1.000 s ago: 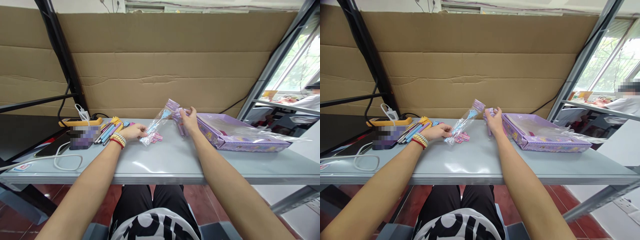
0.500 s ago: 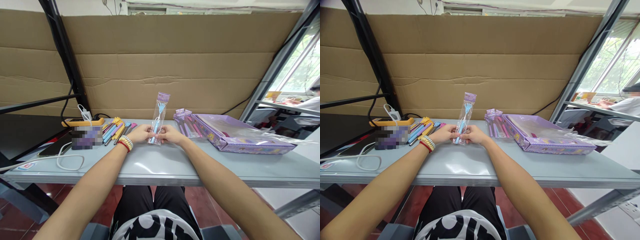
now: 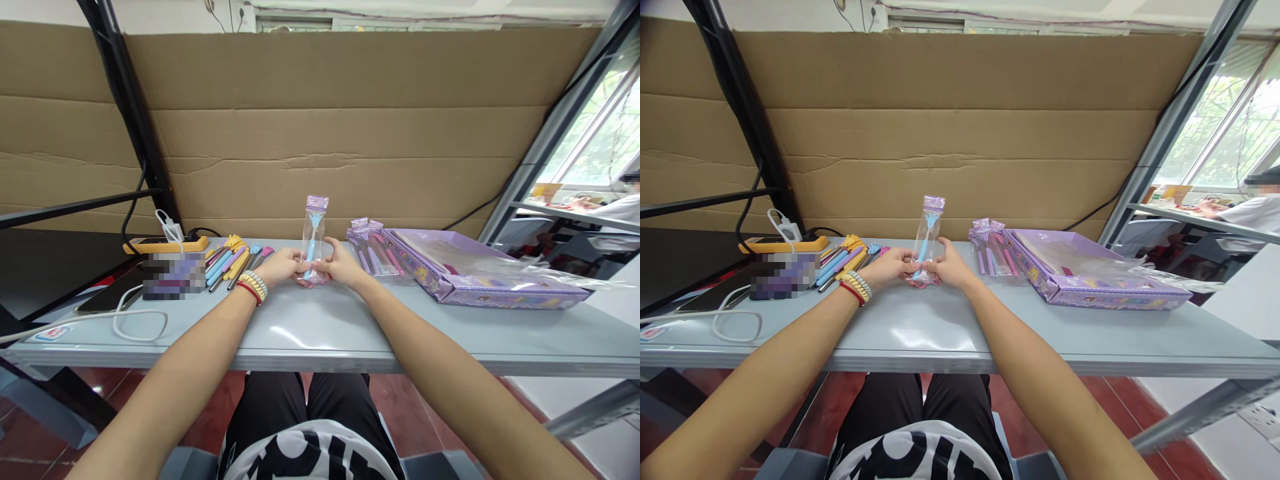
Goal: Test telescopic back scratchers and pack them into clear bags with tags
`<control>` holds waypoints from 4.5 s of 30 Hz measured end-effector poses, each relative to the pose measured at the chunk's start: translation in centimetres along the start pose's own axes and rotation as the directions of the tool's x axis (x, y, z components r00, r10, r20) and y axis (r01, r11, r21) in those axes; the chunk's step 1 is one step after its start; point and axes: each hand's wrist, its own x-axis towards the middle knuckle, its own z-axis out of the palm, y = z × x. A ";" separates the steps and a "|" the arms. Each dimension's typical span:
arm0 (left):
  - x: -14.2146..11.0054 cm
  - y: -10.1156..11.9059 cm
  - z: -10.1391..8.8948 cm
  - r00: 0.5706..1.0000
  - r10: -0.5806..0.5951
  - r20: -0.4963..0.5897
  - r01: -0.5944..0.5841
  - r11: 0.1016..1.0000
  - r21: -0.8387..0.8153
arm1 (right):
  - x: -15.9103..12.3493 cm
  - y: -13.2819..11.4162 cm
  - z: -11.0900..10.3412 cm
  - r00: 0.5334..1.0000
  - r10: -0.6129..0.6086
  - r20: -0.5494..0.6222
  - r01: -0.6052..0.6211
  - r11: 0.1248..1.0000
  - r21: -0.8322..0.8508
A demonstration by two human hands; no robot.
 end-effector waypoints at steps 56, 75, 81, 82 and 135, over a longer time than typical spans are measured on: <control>0.3 -0.4 -0.8 0.950 0.285 -0.129 -0.133 0.742 0.657 | -0.8 1.1 -10.1 0.683 0.030 -0.730 -0.698 0.320 -0.640; 0.3 -0.7 -0.9 0.951 0.306 -0.047 -0.133 0.540 0.831 | -0.1 0.1 -9.0 0.752 -0.288 -0.593 -0.364 0.568 -0.738; 0.6 -0.9 -1.6 0.937 0.302 -0.176 0.026 0.442 0.897 | -0.2 -0.9 -5.8 0.927 -0.214 -0.309 -0.075 0.700 -0.710; 0.5 -0.9 -1.7 0.938 0.280 -0.207 0.069 0.433 0.899 | -0.3 -1.0 -5.3 0.962 -0.164 -0.220 -0.046 0.694 -0.718; -0.7 -0.5 -5.4 0.722 0.219 -0.656 0.630 0.185 0.754 | -0.4 -0.5 -3.7 0.970 0.201 0.140 -0.013 0.612 -0.790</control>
